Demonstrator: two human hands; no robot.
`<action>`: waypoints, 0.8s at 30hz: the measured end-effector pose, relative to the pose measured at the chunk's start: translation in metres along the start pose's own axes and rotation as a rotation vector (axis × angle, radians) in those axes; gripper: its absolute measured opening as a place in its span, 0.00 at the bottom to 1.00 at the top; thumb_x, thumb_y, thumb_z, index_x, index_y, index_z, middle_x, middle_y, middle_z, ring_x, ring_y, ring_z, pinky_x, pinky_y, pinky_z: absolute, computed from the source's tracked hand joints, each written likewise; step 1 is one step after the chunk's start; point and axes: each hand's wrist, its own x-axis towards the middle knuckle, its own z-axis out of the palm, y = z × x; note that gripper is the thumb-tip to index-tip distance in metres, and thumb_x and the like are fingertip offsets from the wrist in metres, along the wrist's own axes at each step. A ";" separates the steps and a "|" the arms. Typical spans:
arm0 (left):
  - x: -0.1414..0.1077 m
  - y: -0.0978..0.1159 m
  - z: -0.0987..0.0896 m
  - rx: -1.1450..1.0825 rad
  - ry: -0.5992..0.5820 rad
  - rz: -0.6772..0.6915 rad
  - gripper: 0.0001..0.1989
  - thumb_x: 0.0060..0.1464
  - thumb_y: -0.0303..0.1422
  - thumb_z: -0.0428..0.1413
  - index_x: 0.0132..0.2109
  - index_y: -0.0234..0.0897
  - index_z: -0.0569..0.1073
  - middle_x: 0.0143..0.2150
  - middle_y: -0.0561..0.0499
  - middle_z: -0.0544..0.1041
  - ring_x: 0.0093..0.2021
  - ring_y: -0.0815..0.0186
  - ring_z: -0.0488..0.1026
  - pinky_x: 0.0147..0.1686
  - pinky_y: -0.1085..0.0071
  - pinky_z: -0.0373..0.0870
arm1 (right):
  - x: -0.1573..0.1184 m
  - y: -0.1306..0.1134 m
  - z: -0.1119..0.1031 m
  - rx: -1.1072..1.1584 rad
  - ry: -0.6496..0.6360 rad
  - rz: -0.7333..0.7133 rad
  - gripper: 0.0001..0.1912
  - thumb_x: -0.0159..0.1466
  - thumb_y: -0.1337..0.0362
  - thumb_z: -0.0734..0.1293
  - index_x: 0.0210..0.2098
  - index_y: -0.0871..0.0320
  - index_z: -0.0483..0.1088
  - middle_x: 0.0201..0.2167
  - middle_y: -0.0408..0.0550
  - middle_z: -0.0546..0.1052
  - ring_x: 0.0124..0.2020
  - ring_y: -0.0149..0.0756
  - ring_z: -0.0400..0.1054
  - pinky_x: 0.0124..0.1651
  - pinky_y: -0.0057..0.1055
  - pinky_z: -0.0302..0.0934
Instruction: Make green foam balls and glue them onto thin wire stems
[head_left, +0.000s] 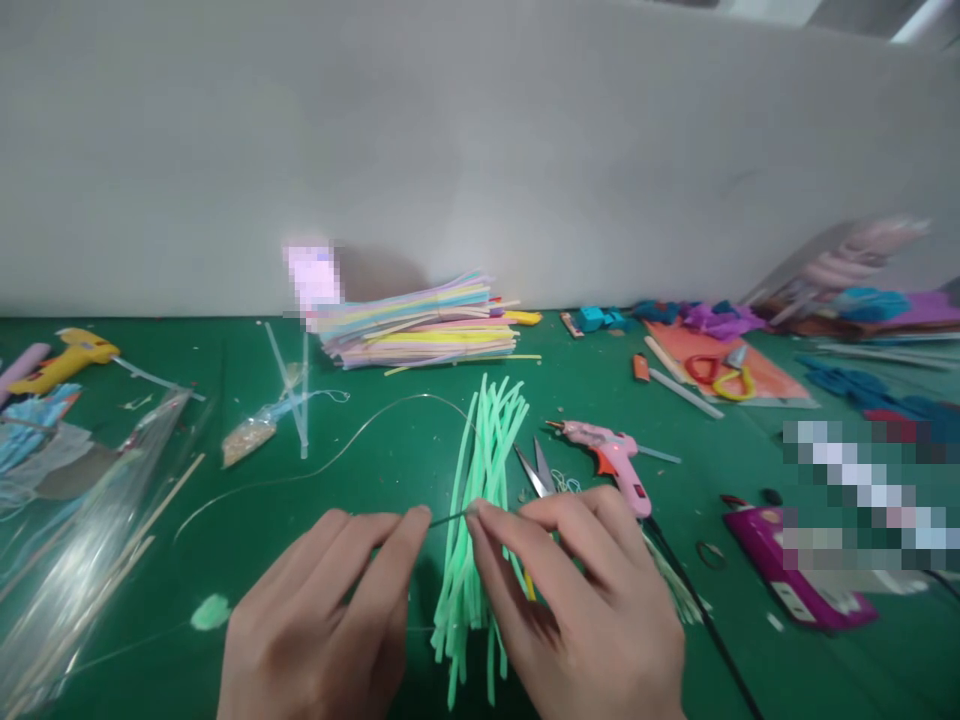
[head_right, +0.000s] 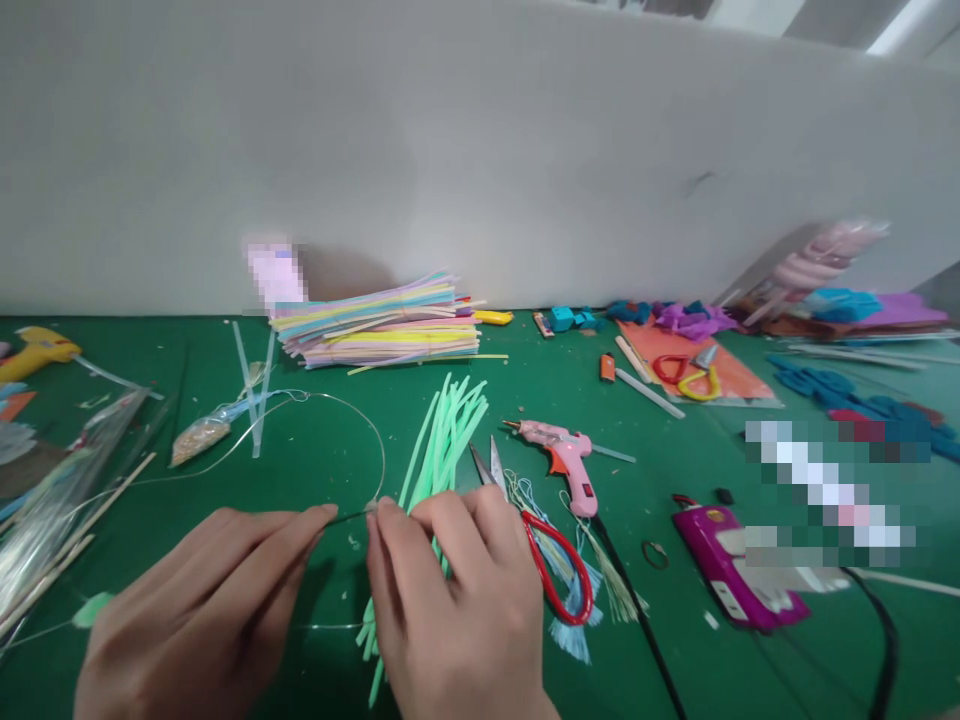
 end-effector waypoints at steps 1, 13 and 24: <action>0.001 0.000 0.001 0.015 -0.002 0.003 0.19 0.59 0.21 0.54 0.55 0.37 0.75 0.45 0.51 0.80 0.41 0.64 0.73 0.45 0.66 0.68 | 0.000 0.000 0.001 -0.002 -0.009 -0.010 0.03 0.60 0.75 0.72 0.35 0.65 0.80 0.24 0.48 0.74 0.28 0.35 0.58 0.30 0.35 0.53; -0.005 0.003 -0.004 0.006 -0.012 0.133 0.18 0.64 0.22 0.51 0.59 0.29 0.72 0.54 0.41 0.78 0.54 0.60 0.75 0.51 0.66 0.69 | -0.012 -0.005 0.009 -0.051 -0.130 -0.077 0.07 0.64 0.73 0.69 0.40 0.66 0.79 0.27 0.51 0.76 0.29 0.38 0.56 0.30 0.37 0.49; 0.006 0.002 0.000 0.090 0.025 0.224 0.15 0.68 0.23 0.44 0.52 0.30 0.74 0.46 0.47 0.83 0.44 0.65 0.80 0.44 0.69 0.72 | -0.015 -0.005 0.013 -0.050 -0.141 -0.067 0.08 0.65 0.73 0.67 0.40 0.66 0.78 0.26 0.49 0.76 0.29 0.38 0.58 0.31 0.37 0.53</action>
